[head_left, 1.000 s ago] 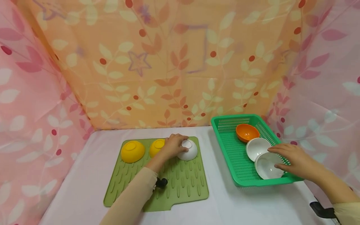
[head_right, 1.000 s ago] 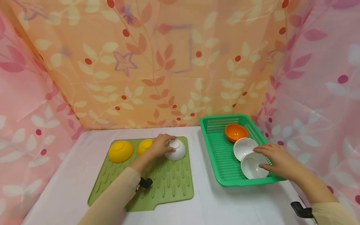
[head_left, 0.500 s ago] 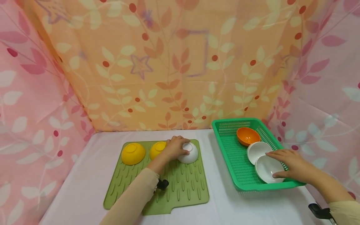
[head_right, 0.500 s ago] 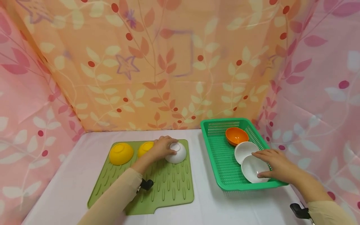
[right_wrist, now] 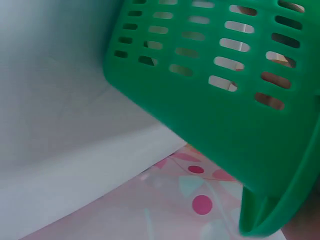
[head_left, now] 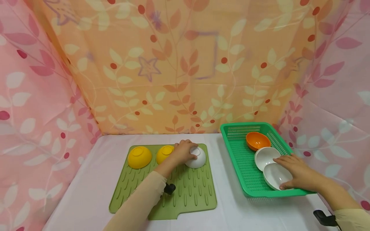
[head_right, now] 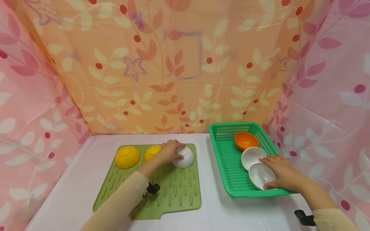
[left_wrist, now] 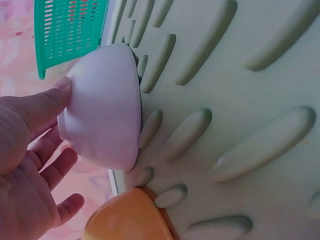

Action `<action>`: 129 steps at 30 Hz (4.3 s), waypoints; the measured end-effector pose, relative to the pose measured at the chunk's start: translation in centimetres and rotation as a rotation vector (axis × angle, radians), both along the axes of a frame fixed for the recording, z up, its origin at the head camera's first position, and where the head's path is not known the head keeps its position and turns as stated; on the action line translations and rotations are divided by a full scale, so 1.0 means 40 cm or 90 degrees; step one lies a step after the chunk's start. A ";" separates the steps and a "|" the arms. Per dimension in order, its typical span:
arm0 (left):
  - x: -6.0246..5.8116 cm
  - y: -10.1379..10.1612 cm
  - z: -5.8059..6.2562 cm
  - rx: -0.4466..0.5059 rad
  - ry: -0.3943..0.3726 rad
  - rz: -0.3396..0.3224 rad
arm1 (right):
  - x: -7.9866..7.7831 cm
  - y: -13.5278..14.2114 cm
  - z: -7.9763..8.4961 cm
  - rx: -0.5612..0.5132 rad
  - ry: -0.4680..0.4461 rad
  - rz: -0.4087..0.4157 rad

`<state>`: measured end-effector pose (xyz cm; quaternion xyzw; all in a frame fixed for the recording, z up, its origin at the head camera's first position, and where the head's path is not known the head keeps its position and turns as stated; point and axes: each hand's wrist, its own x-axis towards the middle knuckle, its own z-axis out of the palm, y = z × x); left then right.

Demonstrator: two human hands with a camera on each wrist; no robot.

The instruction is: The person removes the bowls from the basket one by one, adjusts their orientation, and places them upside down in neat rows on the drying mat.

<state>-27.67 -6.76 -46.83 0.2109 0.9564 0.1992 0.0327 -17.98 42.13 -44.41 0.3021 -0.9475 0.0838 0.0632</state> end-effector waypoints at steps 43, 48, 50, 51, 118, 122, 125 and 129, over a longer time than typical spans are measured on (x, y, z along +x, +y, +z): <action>0.004 0.000 -0.005 0.005 0.002 -0.006 | 0.009 -0.071 0.039 0.095 -0.037 -0.104; 0.002 -0.004 -0.005 0.001 0.007 0.004 | 0.011 -0.110 0.044 0.137 -0.021 -0.146; 0.003 -0.003 -0.005 0.001 0.007 0.005 | 0.018 -0.117 0.043 0.143 -0.035 -0.157; 0.004 -0.002 -0.004 0.002 0.006 0.005 | 0.020 -0.119 0.042 0.143 -0.042 -0.160; 0.383 -0.139 0.032 0.583 -0.381 0.020 | 0.130 -0.756 0.037 -0.169 0.187 0.077; 0.381 -0.143 0.023 0.593 -0.408 0.015 | 0.127 -0.759 0.032 -0.164 0.192 0.080; 0.382 -0.145 0.020 0.598 -0.411 0.014 | 0.125 -0.761 0.028 -0.170 0.201 0.086; 0.384 -0.145 0.021 0.613 -0.411 0.018 | 0.121 -0.763 0.023 -0.189 0.234 0.099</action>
